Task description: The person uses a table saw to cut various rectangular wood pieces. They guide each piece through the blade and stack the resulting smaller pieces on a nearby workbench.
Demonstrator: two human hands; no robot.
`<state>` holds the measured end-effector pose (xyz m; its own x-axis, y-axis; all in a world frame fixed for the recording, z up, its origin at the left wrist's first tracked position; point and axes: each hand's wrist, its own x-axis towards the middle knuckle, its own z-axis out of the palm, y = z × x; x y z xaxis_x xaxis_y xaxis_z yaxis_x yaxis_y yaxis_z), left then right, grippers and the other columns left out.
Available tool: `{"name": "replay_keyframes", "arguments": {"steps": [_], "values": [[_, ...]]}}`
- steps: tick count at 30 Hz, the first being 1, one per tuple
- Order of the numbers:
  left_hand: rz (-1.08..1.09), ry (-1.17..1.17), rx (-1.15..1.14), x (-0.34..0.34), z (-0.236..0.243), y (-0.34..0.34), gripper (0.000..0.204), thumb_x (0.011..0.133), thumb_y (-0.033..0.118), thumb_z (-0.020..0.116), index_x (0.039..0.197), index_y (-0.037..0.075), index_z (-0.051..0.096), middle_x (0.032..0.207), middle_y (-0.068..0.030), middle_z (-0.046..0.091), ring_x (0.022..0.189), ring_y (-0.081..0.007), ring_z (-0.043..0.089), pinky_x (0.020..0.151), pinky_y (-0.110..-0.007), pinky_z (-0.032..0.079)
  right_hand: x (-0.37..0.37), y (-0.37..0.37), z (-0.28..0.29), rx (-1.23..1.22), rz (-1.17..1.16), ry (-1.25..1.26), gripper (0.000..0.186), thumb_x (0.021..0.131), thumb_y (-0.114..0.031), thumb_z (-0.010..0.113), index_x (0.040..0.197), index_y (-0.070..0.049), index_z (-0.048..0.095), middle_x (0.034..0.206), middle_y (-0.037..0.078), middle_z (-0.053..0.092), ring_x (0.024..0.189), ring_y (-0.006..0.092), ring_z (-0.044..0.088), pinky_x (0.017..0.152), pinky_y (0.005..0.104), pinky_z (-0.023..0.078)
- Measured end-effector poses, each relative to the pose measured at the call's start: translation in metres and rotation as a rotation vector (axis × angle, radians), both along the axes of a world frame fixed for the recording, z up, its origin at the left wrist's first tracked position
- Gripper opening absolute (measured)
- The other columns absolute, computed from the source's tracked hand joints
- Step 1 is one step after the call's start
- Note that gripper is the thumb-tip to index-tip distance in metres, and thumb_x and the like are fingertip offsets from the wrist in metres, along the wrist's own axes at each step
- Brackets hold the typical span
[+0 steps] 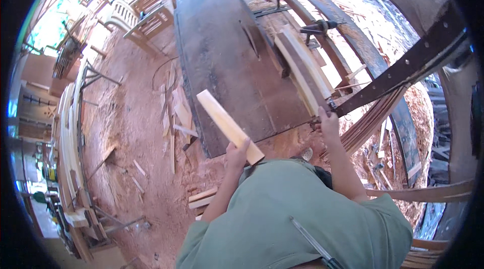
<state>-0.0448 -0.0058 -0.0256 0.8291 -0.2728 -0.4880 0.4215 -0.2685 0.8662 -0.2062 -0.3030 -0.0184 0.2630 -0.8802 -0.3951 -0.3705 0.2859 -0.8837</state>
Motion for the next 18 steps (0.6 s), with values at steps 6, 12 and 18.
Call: {"name": "replay_keyframes", "arguments": {"steps": [6, 12, 18], "values": [[-0.018, -0.032, -0.235, -0.003, -0.006, -0.032, 0.033, 0.090, 0.024, 0.068, 0.104, -0.005, 0.063, 0.090, -0.0103, 0.069, 0.081, -0.0209, 0.068, 0.070, -0.035, 0.054, 0.000, 0.049, 0.026, 0.320, 0.466, 0.082, 0.059, 0.086, -0.049, 0.070, 0.113, 0.002, 0.055, 0.088, 0.011, 0.064, 0.067, 0.0195, 0.062, 0.056, 0.0328, 0.051], [-0.587, -0.488, 0.180, -0.018, -0.009, -0.074, 0.039, 0.093, 0.030, 0.059, 0.096, -0.008, 0.065, 0.088, -0.0264, 0.061, 0.094, -0.0400, 0.059, 0.085, -0.045, 0.046, 0.020, 0.088, 0.009, -0.436, 1.076, 0.059, 0.078, 0.085, -0.042, 0.072, 0.143, -0.002, 0.039, 0.135, 0.026, 0.049, 0.123, 0.0355, 0.052, 0.100, 0.0453, 0.045], [-0.302, -0.634, 0.140, 0.018, -0.027, -0.102, 0.045, 0.095, 0.032, 0.057, 0.100, -0.012, 0.065, 0.120, -0.0333, 0.055, 0.116, -0.0422, 0.052, 0.101, -0.041, 0.040, 0.003, 0.065, -0.009, 0.585, 0.468, -0.321, 0.044, 0.100, -0.032, 0.042, 0.132, -0.003, 0.049, 0.104, 0.013, 0.062, 0.075, 0.0242, 0.065, 0.067, 0.0351, 0.054]]}}
